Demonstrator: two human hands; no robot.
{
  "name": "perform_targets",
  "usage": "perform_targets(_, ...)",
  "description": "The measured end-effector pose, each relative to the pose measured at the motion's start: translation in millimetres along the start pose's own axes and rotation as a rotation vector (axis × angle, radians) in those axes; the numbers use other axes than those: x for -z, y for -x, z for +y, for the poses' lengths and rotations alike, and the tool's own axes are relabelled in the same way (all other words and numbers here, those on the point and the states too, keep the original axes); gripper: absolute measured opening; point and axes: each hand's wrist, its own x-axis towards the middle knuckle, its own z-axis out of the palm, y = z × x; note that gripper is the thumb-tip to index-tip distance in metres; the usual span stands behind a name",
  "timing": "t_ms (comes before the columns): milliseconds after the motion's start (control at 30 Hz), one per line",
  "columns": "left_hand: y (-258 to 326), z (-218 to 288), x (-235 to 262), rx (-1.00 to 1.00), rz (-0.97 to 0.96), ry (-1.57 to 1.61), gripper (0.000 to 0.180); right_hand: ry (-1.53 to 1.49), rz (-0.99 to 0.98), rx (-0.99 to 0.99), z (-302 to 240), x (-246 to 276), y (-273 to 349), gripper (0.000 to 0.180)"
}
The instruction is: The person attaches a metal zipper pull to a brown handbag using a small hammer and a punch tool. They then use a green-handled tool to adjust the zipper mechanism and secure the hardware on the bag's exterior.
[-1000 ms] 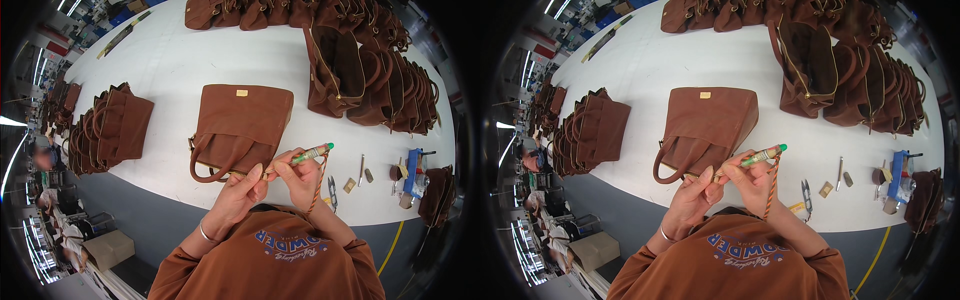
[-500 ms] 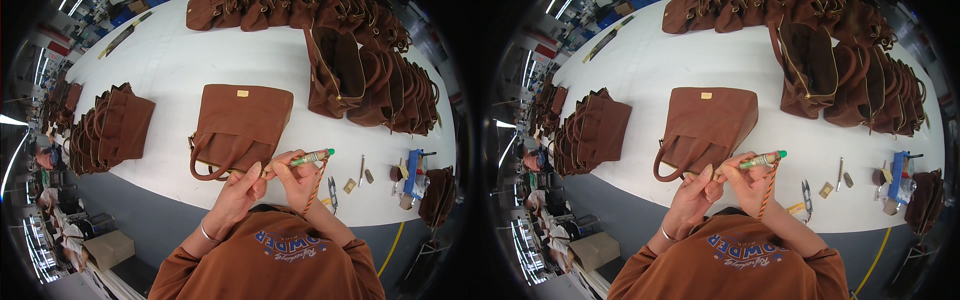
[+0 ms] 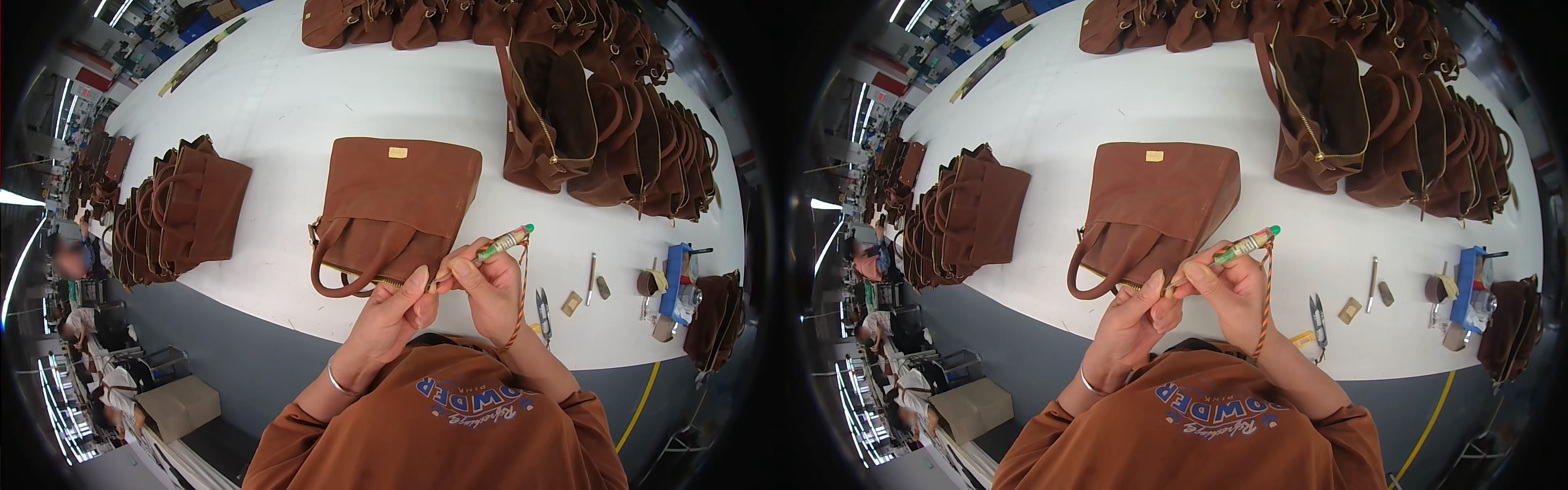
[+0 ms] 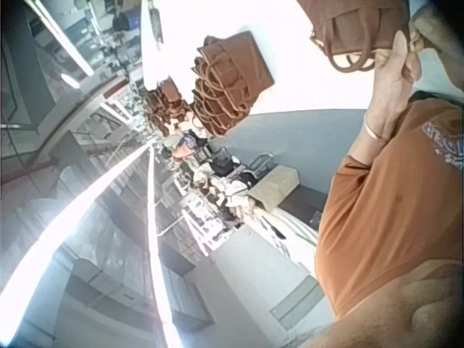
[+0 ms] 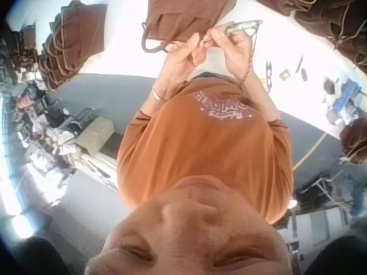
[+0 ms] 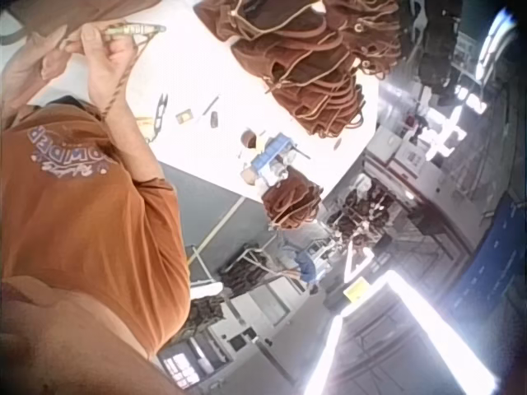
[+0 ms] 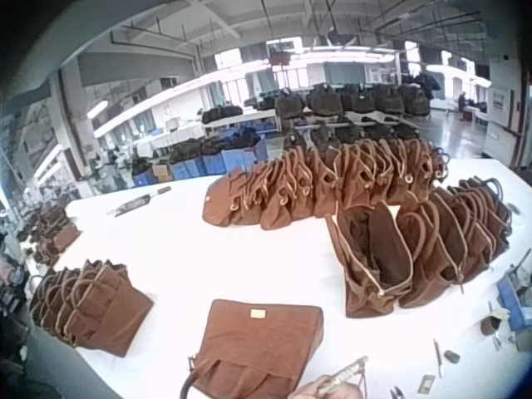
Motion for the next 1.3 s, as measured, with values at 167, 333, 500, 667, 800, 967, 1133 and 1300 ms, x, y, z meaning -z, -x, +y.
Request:
perform_targets(167, -0.3, 0.5, 0.3, 0.0, -0.001, 0.043, 0.045, 0.003, -0.011, 0.011, 1.2, 0.6, -0.6, 0.012)
perform_targets(333, 1.2, 3.1, -3.7, 0.028, 0.057, 0.067, 0.045, 0.021, -0.005, 0.02, 1.7, -0.3, 0.0, 0.012)
perform_targets(500, 1.4, 1.1, -1.0, -0.001, 0.021, 0.04, 0.038, 0.114, 0.047, 0.055, 3.1, -5.6, 0.9, 0.017)
perform_targets(667, 2.5, 2.1, -2.0, 0.026, 0.036, 0.045, 0.039, 0.127, 0.073, 0.089, 4.4, -9.5, 3.2, 0.016)
perform_targets(800, 3.5, 5.7, -7.5, 0.08, 0.089, 0.068, 0.04, 0.17, 0.063, 0.151, 4.5, -12.1, 4.0, 0.013)
perform_targets(967, 3.8, -1.1, 1.2, 0.028, 0.019, 0.162, 0.039, 0.191, 0.041, 0.181, 4.5, -12.0, 5.4, 0.01)
perform_targets(1133, 3.8, -2.8, 1.9, 0.011, 0.04, 0.119, 0.038, 0.283, 0.028, 0.192, 1.7, -12.5, 9.1, 0.006)
perform_targets(1300, 2.5, -2.7, -1.5, -0.008, 0.036, 0.053, 0.043, 0.396, 0.076, 0.412, 17.9, -11.9, 12.2, 0.008)
